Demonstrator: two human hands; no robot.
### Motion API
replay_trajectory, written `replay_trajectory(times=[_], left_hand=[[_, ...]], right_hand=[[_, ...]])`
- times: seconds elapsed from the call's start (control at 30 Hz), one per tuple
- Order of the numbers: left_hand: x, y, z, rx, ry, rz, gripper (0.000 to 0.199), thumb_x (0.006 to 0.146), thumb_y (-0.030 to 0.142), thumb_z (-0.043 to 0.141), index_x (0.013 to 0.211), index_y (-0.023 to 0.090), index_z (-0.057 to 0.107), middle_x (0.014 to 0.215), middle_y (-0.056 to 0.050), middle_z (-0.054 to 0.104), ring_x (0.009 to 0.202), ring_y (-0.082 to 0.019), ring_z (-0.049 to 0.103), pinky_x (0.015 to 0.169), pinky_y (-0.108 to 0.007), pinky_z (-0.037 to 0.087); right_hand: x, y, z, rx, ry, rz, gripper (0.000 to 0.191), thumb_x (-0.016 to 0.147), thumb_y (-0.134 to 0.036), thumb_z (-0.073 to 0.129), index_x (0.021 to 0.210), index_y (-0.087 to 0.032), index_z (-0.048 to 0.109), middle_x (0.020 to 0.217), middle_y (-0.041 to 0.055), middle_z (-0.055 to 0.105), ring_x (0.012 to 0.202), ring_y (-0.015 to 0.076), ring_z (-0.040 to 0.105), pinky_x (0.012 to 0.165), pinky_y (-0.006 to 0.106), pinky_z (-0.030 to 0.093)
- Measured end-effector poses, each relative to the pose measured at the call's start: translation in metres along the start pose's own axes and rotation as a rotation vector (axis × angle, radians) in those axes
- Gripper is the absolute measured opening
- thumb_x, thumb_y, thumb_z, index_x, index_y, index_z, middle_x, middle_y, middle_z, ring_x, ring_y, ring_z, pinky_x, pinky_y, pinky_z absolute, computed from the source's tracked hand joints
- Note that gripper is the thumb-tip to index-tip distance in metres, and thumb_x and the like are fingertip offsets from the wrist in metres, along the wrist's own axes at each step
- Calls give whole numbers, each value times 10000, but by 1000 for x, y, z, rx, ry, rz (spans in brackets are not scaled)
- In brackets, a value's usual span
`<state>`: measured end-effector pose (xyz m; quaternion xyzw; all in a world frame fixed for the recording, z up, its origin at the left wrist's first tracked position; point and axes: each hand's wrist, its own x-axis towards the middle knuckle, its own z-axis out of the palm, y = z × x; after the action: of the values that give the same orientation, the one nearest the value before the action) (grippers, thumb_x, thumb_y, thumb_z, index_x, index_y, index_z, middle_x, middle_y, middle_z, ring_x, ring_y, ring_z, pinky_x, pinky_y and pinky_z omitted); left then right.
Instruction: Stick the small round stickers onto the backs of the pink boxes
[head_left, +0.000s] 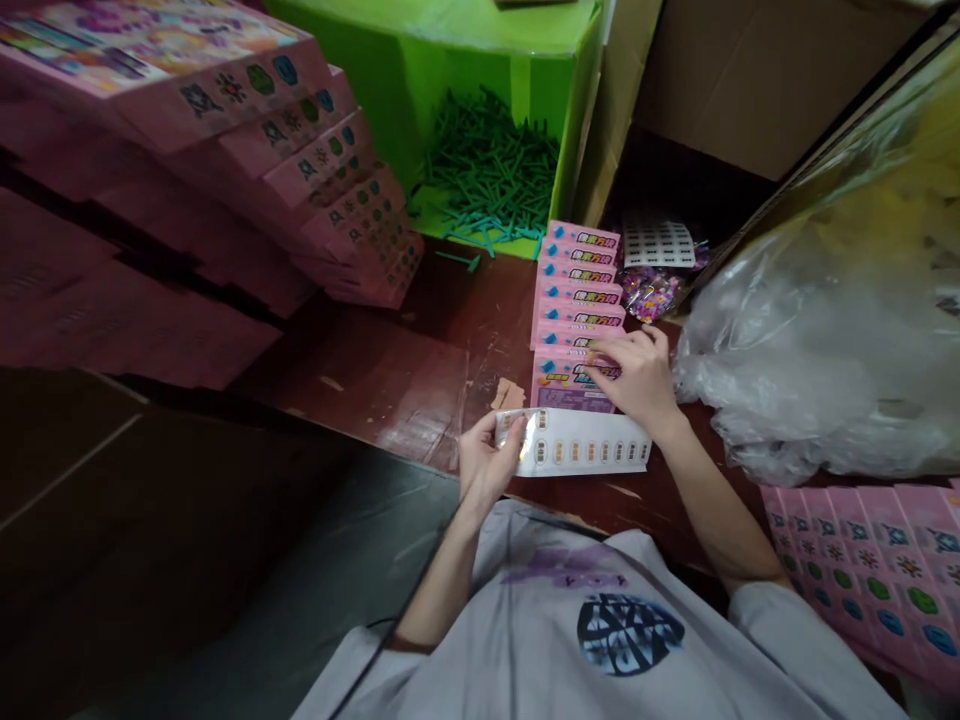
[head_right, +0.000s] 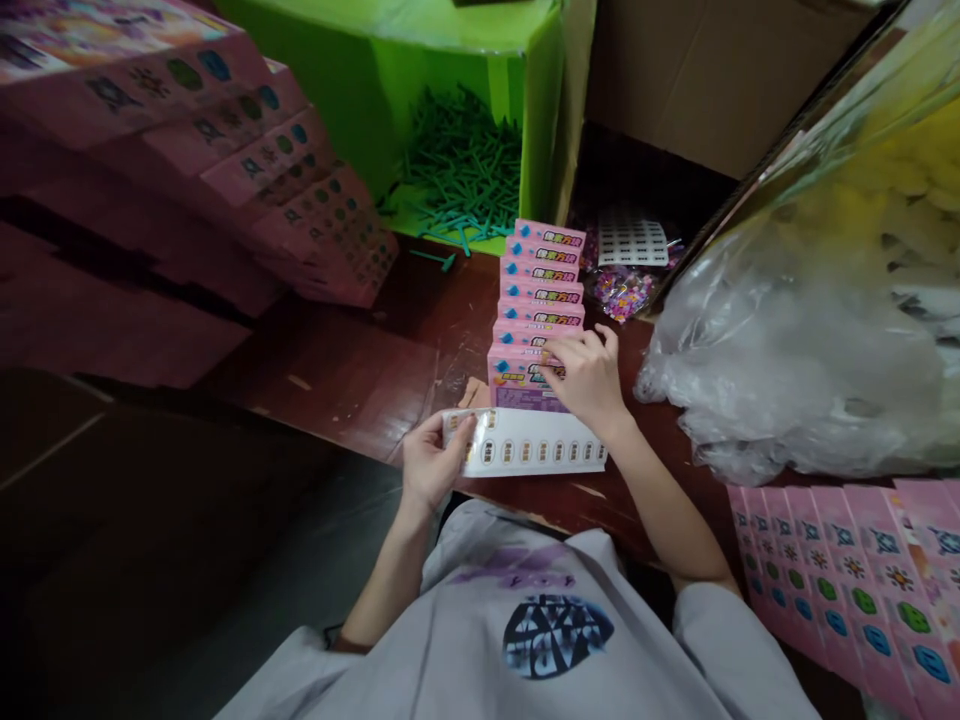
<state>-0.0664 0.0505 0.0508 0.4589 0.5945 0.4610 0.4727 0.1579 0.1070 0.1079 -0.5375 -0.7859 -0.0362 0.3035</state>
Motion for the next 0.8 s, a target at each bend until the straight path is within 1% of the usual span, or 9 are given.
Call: replay_trajectory(times=[0.07,0.1,0.17,0.27,0.4,0.5,0.6,0.7,0.8], left_hand=[[-2,0,2,1,-22,15,279,766,390,702,857,132,754,742,-49,741,636,-154,641,572,-219,479],[-2,0,3,-10,-36,23,275,771,388,697,858,133,753,746,-49,741,639,-153,640,577,-220,481],[-4,3,6,-48,-74,44,270,784,387,685,866,139,753,770,-50,744,661,-156,648,600,-225,491],[-4,9,12,-79,-114,80,267,785,388,690,874,145,758,792,-47,745,692,-158,650,635,-231,497],[-4,16,16,-161,-115,18,399,779,524,686,769,128,733,631,-18,661,549,-120,537,529,-218,430],[-5,16,17,-209,-83,1,518,784,637,643,687,130,684,556,7,568,497,-93,434,468,-207,350],[-6,13,17,-204,-56,6,527,797,649,633,688,135,670,558,16,531,505,-85,404,463,-202,316],[-3,10,16,-229,-51,-17,525,800,651,632,698,137,666,554,20,507,501,-83,387,456,-201,298],[0,7,16,-233,-69,-26,528,805,653,623,717,135,673,571,14,525,514,-87,400,466,-202,309]], right_hand=[[-8,-11,-2,-83,101,-5,373,855,-251,703,1223,-206,661,1175,97,720,989,289,631,1014,552,366],[-13,-16,-2,-76,137,-32,396,865,-259,695,1254,-205,646,1183,102,717,998,288,633,993,529,386],[-22,-26,-2,51,108,-129,318,885,-273,684,1193,-194,677,1096,93,745,969,260,652,927,456,443],[-31,-32,3,324,-33,-235,109,918,-236,655,985,-180,721,891,43,766,832,184,685,805,356,492],[-35,-28,11,404,65,-289,118,929,-144,617,890,-184,722,857,20,772,776,150,710,761,324,499],[-34,-27,14,464,18,-243,129,934,-156,600,892,-185,718,839,21,764,760,149,712,745,296,536],[-31,-30,16,536,8,-144,81,920,-190,629,893,-175,704,837,36,748,801,155,708,772,287,561],[-29,-34,18,538,-1,-174,110,931,-179,595,885,-175,696,871,57,739,867,171,702,796,313,558],[-26,-39,14,456,-52,-199,157,946,-178,547,865,-185,681,921,69,737,898,196,690,865,396,512]])
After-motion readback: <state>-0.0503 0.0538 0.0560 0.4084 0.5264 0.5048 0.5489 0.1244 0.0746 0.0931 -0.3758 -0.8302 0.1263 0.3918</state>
